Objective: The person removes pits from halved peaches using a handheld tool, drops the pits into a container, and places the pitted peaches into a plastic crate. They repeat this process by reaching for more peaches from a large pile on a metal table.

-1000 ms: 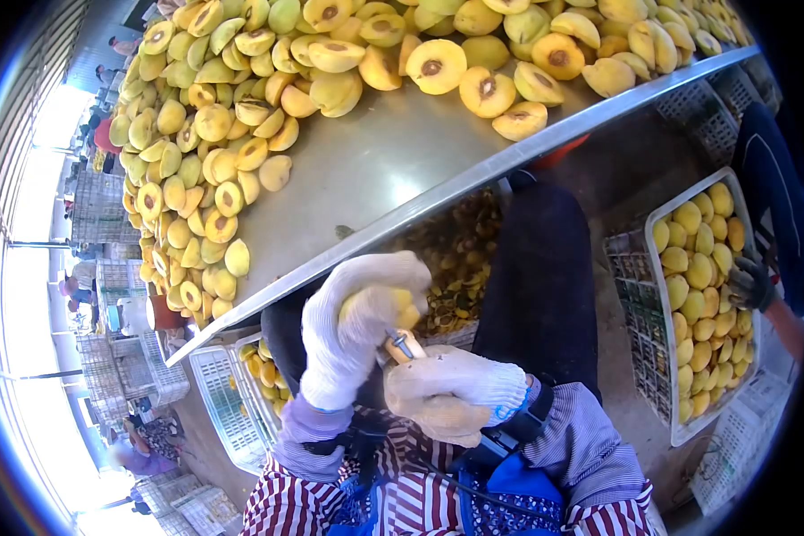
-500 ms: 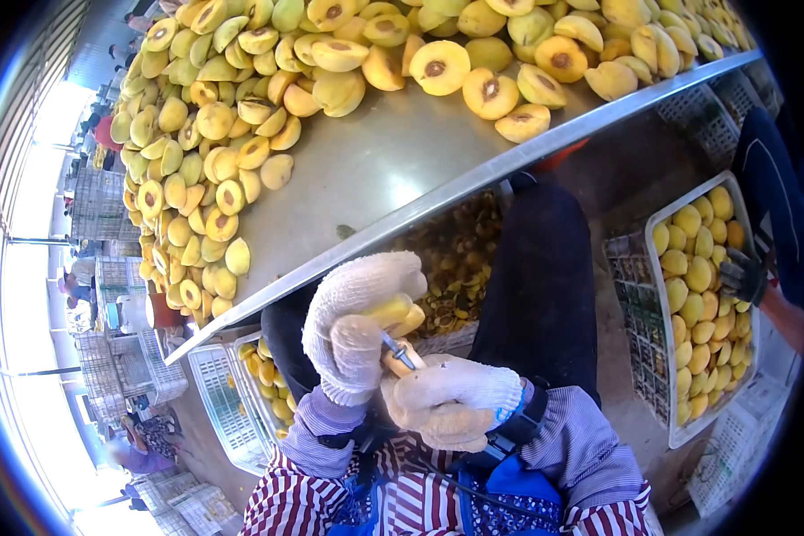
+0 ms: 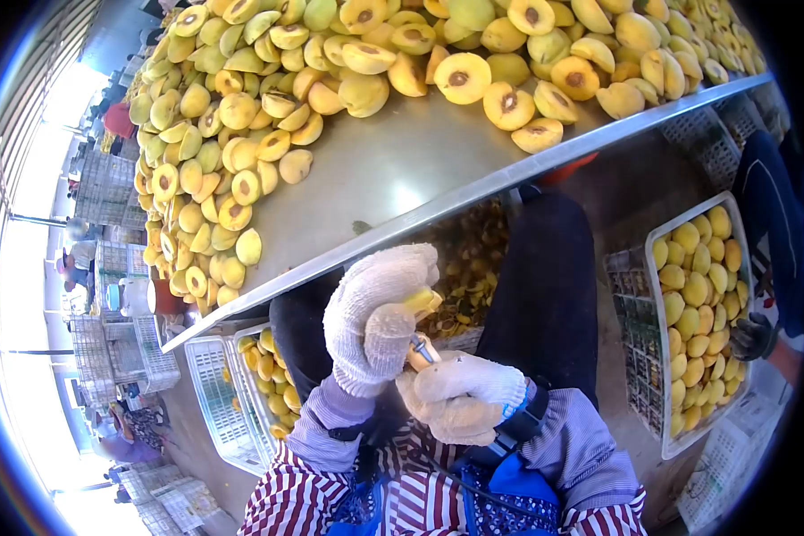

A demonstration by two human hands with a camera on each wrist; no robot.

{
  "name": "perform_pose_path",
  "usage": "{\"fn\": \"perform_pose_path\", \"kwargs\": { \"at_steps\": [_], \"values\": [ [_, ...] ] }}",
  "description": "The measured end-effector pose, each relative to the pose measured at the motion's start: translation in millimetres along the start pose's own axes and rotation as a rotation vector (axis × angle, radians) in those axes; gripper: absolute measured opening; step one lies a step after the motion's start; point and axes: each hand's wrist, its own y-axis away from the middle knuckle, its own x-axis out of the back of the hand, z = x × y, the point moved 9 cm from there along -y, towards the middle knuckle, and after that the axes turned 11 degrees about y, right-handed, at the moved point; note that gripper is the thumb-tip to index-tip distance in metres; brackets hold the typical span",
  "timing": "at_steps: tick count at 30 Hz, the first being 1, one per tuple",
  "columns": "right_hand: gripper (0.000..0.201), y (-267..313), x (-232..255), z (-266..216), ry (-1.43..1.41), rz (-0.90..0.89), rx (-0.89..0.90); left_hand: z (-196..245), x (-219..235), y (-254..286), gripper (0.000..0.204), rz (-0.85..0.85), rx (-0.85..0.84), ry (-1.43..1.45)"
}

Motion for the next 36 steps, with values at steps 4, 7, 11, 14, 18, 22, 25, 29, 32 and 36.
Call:
{"fn": "perform_pose_path", "kwargs": {
  "at_steps": [4, 7, 11, 14, 18, 22, 25, 29, 32, 36],
  "values": [
    [0.023, -4, 4, 3, 0.015, 0.079, 0.027, -22, -7, 14, 0.057, 0.172, 0.406, 0.487],
    [0.024, -3, 1, -6, 0.315, 0.219, -0.009, -24, -14, 20, 0.067, 0.352, 0.600, 0.606],
    [0.023, -7, 3, -6, 0.257, 0.163, -0.007, -29, -11, 24, 0.065, 0.456, 0.686, 0.713],
    [0.021, -7, 8, -7, 0.340, 0.238, 0.004, -32, -13, 26, 0.059, 0.467, 0.698, 0.811],
    [0.020, -4, 9, -6, 0.589, 0.402, 0.007, -46, -32, 26, 0.051, 0.327, 0.771, 1.498],
    [0.044, -12, -7, 5, 0.251, 0.043, -0.173, -43, 7, 32, 0.054, 0.505, 0.742, 0.901],
    [0.042, -6, -5, -11, 0.415, 0.244, -0.102, -34, 45, 32, 0.064, 0.463, 0.593, 0.751],
    [0.023, 5, 14, -24, 0.649, 0.613, -0.069, 7, 138, 72, 0.046, 0.640, 0.362, 0.447],
    [0.021, 2, 26, -28, 0.672, 0.788, -0.101, 50, 218, 113, 0.032, 0.484, 0.388, -1.131],
    [0.021, -2, 39, -34, 0.762, 0.942, -0.100, 58, 216, 92, 0.037, 0.244, 0.146, -1.335]
  ]
}}
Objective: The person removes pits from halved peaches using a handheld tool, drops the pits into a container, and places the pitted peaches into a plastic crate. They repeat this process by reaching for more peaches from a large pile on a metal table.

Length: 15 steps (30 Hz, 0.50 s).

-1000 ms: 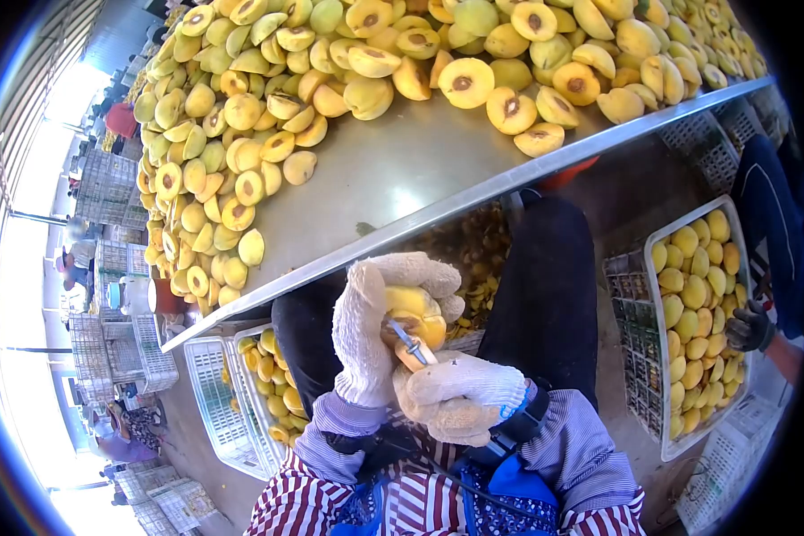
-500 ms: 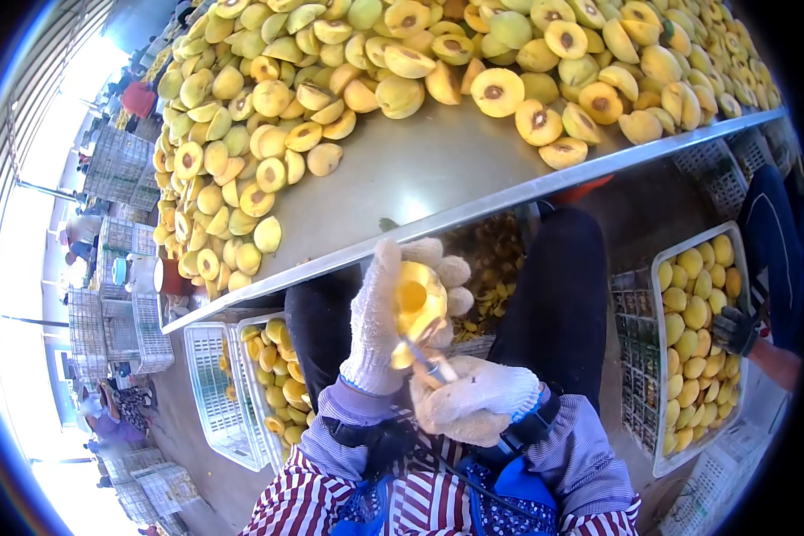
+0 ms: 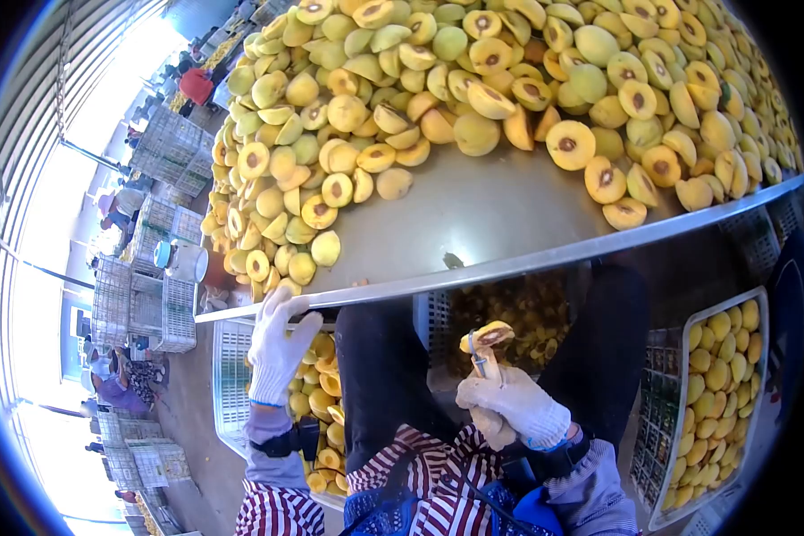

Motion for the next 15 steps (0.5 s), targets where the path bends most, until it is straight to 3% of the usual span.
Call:
{"fn": "perform_pose_path", "kwargs": {
  "at_steps": [2, 4, 6, 8, 11, 14, 15],
  "values": [
    [0.021, -3, -1, -5, 0.052, 0.025, -0.001, 4, -14, -41, 0.037, -0.033, 0.064, 0.234],
    [0.022, -6, 1, -3, 0.032, 0.024, -0.033, 12, -34, -92, 0.038, -0.101, 0.006, 0.253],
    [0.024, -12, 6, -1, 0.016, 0.043, -0.006, -6, -63, -144, 0.046, -0.058, -0.119, 0.192],
    [0.024, -16, 9, 2, 0.000, 0.044, -0.054, -27, -88, -199, 0.051, -0.029, -0.069, 0.088],
    [0.021, -23, 7, 7, -0.076, -0.008, -0.071, -66, -131, -249, 0.063, -0.131, 0.285, 0.018],
    [0.020, -31, 5, 14, -0.086, -0.043, -0.130, -25, -143, -252, 0.072, -0.376, 0.287, -0.130],
    [0.020, -33, 5, 16, -0.076, -0.057, -0.143, -26, -145, -252, 0.072, -0.380, 0.291, -0.133]
  ]
}}
